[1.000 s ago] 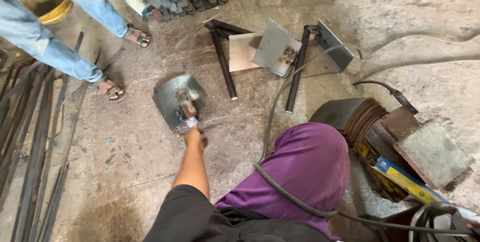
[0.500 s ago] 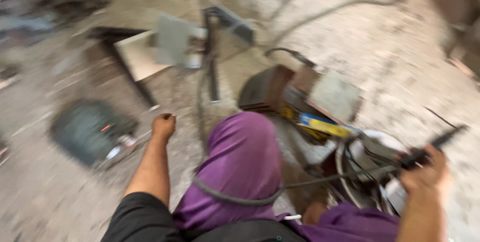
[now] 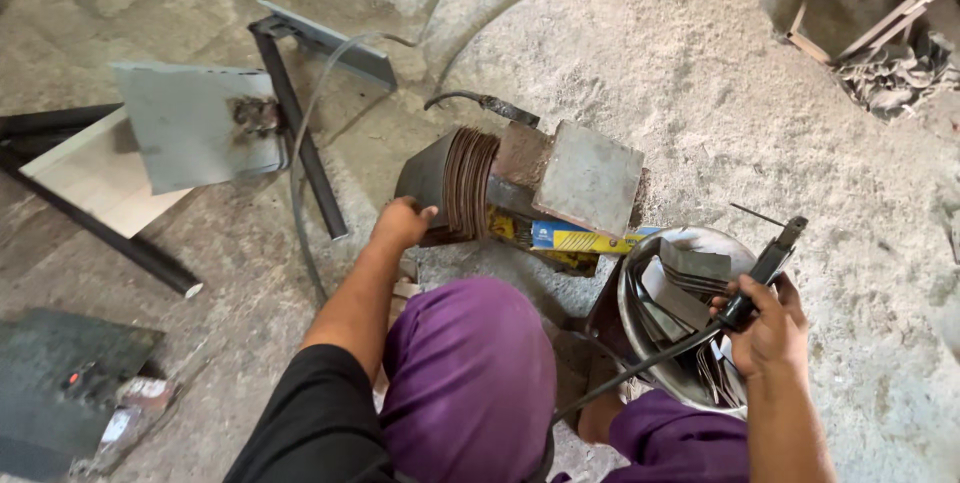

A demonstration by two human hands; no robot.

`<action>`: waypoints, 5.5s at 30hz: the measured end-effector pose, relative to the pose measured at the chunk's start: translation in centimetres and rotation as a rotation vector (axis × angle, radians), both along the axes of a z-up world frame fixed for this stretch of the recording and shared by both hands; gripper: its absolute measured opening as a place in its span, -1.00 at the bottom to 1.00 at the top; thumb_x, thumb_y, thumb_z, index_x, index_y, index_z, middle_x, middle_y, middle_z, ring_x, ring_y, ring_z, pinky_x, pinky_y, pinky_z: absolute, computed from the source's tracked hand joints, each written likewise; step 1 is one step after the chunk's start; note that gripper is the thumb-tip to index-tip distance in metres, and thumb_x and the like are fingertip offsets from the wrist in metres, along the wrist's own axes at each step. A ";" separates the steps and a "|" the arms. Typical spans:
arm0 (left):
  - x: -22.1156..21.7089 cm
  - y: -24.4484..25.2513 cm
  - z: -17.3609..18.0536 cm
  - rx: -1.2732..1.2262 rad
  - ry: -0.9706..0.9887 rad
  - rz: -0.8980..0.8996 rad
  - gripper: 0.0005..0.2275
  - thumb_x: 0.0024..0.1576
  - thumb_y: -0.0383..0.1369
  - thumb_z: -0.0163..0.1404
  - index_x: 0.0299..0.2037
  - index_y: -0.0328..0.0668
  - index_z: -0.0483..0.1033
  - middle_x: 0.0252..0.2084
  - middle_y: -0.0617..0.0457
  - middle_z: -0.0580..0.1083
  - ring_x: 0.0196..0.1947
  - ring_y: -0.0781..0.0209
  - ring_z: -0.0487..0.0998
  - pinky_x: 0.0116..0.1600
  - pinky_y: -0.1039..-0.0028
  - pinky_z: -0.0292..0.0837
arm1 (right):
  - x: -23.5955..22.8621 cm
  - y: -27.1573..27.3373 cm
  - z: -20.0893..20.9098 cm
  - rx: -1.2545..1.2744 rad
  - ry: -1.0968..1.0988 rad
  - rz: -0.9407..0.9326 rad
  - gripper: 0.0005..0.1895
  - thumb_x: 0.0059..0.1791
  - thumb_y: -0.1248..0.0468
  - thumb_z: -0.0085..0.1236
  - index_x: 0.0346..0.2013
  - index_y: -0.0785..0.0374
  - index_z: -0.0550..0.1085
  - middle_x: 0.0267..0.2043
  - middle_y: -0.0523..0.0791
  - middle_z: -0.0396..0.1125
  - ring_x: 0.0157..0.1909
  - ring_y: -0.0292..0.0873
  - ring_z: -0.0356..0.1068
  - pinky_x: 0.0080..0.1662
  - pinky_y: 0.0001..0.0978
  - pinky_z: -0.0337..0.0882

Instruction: The person welds small metal pieces onto a flat metal plate using a handheld welding torch. They repeatedly pick up pieces from a bucket, position them on the plate, and weld them in place. The person also welds a cylindrical metal tube to the plate.

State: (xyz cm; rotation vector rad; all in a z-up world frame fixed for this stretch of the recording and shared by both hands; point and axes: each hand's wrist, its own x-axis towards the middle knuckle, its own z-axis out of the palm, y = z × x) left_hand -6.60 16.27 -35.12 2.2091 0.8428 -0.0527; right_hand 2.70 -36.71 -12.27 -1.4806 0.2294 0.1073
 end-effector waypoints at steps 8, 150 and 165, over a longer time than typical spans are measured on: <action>5.7 1.2 -2.1 -0.078 0.085 0.112 -0.50 0.00 0.01 0.23 0.02 -0.16 0.62 0.05 -0.12 0.58 0.10 -0.12 0.58 0.17 0.18 0.47 | 2.1 1.9 -1.6 -0.103 0.010 0.028 -0.34 -0.03 0.38 0.23 0.35 0.26 0.25 -0.20 -0.06 0.39 -0.36 -0.10 0.43 -0.31 -0.19 0.50; 9.0 1.7 -4.8 0.017 0.031 0.234 -0.62 0.14 -0.12 0.12 0.02 -0.22 0.61 0.04 -0.25 0.56 0.11 -0.19 0.56 0.17 0.15 0.47 | 5.6 4.2 3.2 0.105 -0.070 0.102 -0.44 0.06 0.31 0.20 0.34 0.28 0.28 -0.19 -0.02 0.38 -0.32 -0.06 0.43 -0.26 -0.17 0.51; 0.6 19.1 14.8 0.219 -0.233 0.226 -0.67 0.11 -0.10 0.13 -0.06 -0.12 0.66 -0.06 -0.22 0.58 0.02 -0.22 0.58 0.11 0.12 0.48 | 7.6 5.3 -2.1 0.012 -0.170 0.143 -0.34 0.10 0.40 0.24 0.42 0.33 0.15 -0.15 0.01 0.40 -0.31 0.03 0.45 -0.25 -0.06 0.50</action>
